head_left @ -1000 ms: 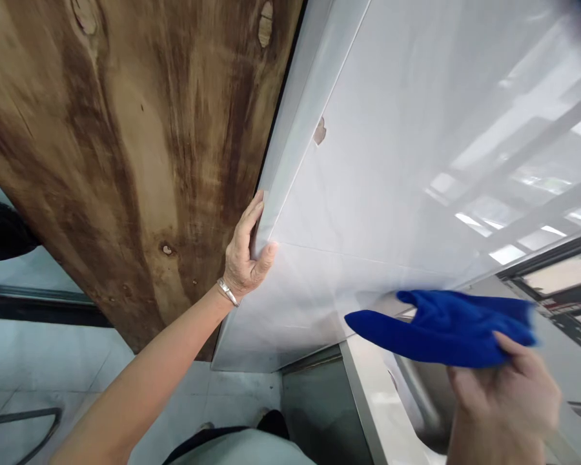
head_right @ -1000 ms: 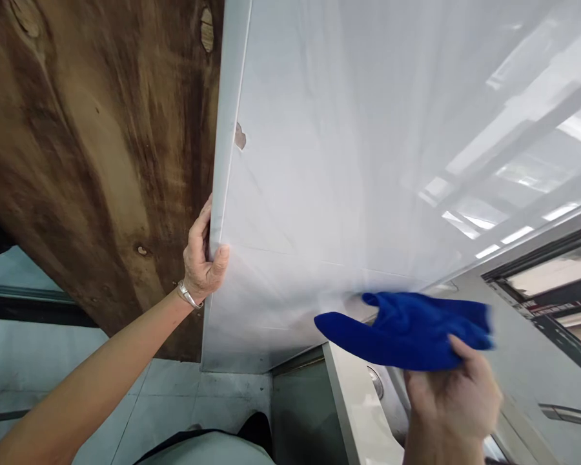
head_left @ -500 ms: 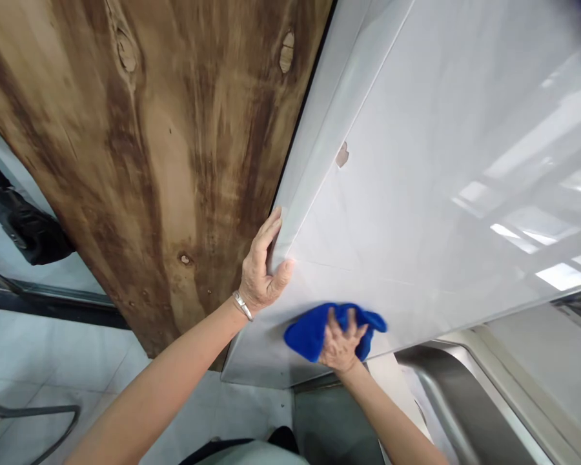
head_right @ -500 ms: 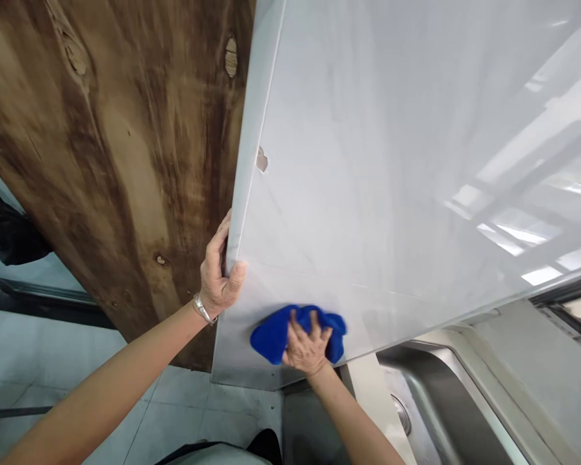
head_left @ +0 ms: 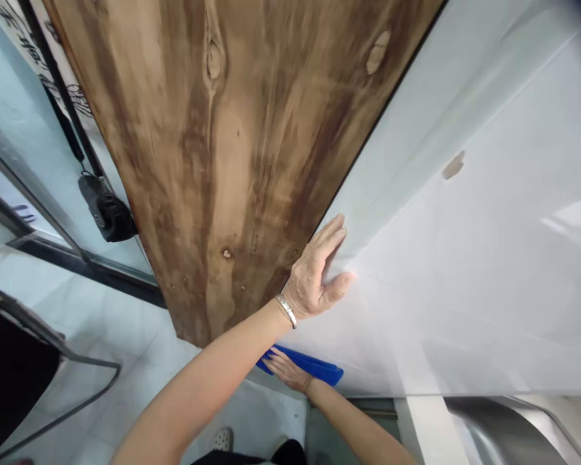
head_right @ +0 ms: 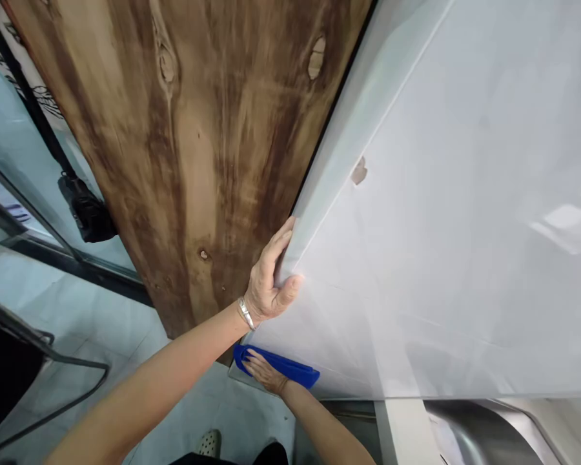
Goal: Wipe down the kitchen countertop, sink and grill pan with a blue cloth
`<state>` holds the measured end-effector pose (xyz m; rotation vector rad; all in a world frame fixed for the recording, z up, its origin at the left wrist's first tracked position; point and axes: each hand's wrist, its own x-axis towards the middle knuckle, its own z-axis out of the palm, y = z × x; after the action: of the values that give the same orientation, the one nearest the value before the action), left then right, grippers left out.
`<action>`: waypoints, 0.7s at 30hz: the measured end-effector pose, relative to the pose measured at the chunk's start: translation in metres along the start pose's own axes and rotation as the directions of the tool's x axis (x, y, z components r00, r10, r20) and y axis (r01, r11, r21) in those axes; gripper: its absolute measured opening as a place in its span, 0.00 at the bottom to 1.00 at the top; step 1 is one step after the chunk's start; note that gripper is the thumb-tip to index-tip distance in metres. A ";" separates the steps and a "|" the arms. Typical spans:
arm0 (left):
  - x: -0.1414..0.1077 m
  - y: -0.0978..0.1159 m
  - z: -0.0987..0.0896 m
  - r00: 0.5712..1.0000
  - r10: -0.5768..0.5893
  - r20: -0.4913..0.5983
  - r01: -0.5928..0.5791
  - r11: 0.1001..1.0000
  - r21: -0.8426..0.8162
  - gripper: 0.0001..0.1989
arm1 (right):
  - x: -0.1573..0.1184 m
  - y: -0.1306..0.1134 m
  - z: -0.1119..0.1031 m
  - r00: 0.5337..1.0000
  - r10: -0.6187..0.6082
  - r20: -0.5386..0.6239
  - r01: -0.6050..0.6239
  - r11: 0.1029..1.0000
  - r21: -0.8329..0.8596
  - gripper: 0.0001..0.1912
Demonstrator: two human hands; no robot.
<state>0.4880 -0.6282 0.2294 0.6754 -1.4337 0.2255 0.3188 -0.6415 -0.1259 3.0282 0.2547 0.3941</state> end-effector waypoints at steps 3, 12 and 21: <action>-0.001 -0.001 0.000 0.999 -0.018 0.029 0.018 1.000 0.005 0.33 | -0.022 -0.008 0.013 1.000 -0.012 0.013 0.011 0.999 0.050 0.30; -0.001 -0.003 -0.003 1.000 -0.004 -0.010 0.003 1.000 -0.020 0.32 | -0.107 0.004 -0.057 0.997 0.065 0.046 -0.061 0.995 -0.083 0.31; 0.001 -0.001 -0.007 0.997 -0.073 -0.031 0.074 0.996 0.042 0.31 | -0.109 0.013 -0.260 0.826 0.446 -0.346 -0.563 0.604 -0.565 0.36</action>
<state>0.4946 -0.6250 0.2298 0.7558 -1.3766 0.2083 0.1493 -0.6592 0.0989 2.3002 -0.6434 0.6224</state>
